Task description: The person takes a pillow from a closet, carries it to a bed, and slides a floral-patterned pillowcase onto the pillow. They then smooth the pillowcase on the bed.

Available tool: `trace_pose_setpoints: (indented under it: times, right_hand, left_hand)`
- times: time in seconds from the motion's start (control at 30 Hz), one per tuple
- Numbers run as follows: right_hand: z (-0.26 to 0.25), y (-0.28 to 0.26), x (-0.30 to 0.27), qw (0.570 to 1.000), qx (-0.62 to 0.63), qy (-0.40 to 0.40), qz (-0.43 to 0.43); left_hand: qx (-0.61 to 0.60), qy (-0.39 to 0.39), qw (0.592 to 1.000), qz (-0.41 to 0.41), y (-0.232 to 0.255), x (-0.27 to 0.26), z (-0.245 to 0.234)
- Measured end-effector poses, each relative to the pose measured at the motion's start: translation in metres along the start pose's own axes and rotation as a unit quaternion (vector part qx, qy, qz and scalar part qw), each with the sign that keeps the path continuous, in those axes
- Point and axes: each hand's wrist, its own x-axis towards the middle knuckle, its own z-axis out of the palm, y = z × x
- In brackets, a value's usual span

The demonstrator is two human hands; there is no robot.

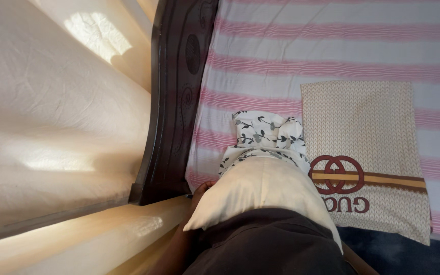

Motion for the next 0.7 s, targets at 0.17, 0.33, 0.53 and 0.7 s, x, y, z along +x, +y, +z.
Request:
trace_pose_setpoints:
  times: [0.17,0.33,0.53,0.7]
  right_hand:
    - [-0.008,-0.001,0.001,1.0,-0.015,0.012,-0.012]
    - [-0.021,-0.01,-0.009,0.997,-0.049,0.032,-0.043]
    - [-0.051,-0.07,-0.032,0.976,-0.142,0.088,-0.143]
    - [-0.074,-0.143,-0.054,0.977,-0.161,0.044,-0.131]
  left_hand:
    - [-0.01,-0.003,1.0,0.014,0.012,0.019,-0.008]
    - [-0.114,-0.02,0.991,0.065,0.051,0.028,-0.007]
    - [-0.322,-0.097,0.921,0.196,0.149,0.03,-0.002]
    - [-0.363,-0.091,0.9,0.223,0.187,0.007,-0.029]
